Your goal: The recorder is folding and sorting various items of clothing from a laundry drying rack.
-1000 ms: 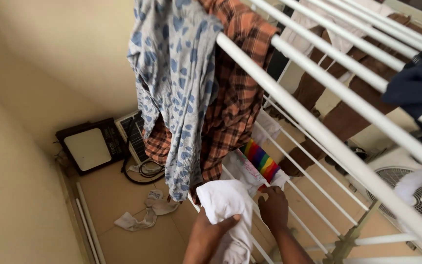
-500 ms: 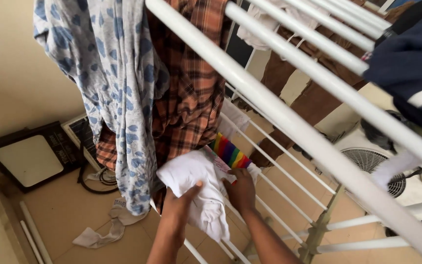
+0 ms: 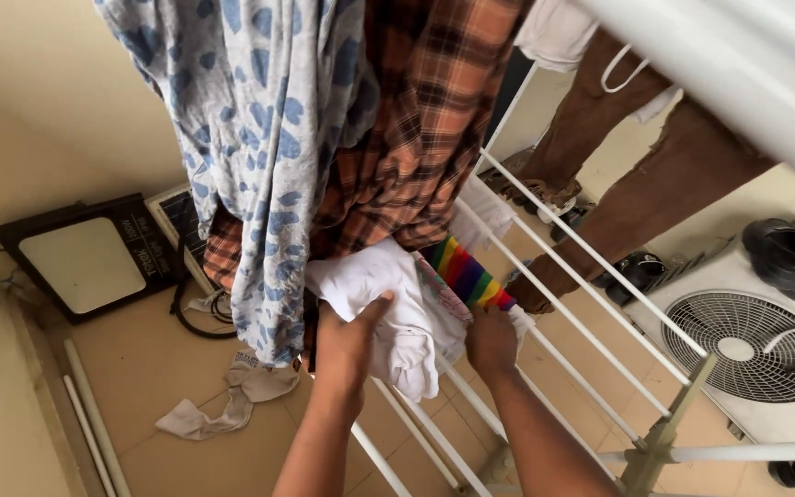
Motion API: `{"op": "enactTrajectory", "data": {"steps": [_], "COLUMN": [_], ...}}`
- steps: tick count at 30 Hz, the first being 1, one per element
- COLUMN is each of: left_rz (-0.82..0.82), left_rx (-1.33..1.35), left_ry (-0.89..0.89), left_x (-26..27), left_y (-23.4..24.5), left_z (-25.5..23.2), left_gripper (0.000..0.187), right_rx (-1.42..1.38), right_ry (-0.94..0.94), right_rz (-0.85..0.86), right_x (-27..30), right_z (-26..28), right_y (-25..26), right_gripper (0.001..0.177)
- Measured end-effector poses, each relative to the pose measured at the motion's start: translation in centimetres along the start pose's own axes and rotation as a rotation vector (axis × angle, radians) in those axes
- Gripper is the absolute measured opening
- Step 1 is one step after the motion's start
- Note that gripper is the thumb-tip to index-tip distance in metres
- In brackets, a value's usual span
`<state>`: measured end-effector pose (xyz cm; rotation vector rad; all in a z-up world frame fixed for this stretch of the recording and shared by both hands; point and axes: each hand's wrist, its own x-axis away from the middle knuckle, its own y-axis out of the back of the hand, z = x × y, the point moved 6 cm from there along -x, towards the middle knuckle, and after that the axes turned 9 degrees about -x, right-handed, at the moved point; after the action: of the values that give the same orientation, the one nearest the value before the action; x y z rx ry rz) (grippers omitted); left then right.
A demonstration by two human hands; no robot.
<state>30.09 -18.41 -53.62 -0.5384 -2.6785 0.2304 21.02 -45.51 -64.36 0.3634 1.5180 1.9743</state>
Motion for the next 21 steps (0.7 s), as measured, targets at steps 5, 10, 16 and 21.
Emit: {"op": "enactTrajectory", "data": {"steps": [5,10,16,21], "left_rz": [0.013,-0.006,-0.022,-0.03], "left_rx": [-0.037,-0.094,-0.081,-0.139], "left_ry": [-0.013,0.036,-0.078,-0.075], "left_x": [-0.7,-0.3,-0.4,-0.7], "left_y": [-0.3,0.1,0.6,0.8], "left_z": [0.6,0.3,0.0,0.2], "left_gripper": [0.053,0.056,0.06,0.062], "right_rx": [0.047,-0.056,-1.136,-0.507], "right_ry": [-0.107,0.03,-0.557,-0.646], "right_rz": [0.051,-0.042,-0.351,-0.381], "right_x": [-1.9,-2.5,-5.4,-2.7], "right_z": [-3.0,-4.3,-21.9,-15.1], "right_y": [-0.9,-0.6,-9.1,0.5], "right_gripper": [0.019,0.005,0.021,0.056]}}
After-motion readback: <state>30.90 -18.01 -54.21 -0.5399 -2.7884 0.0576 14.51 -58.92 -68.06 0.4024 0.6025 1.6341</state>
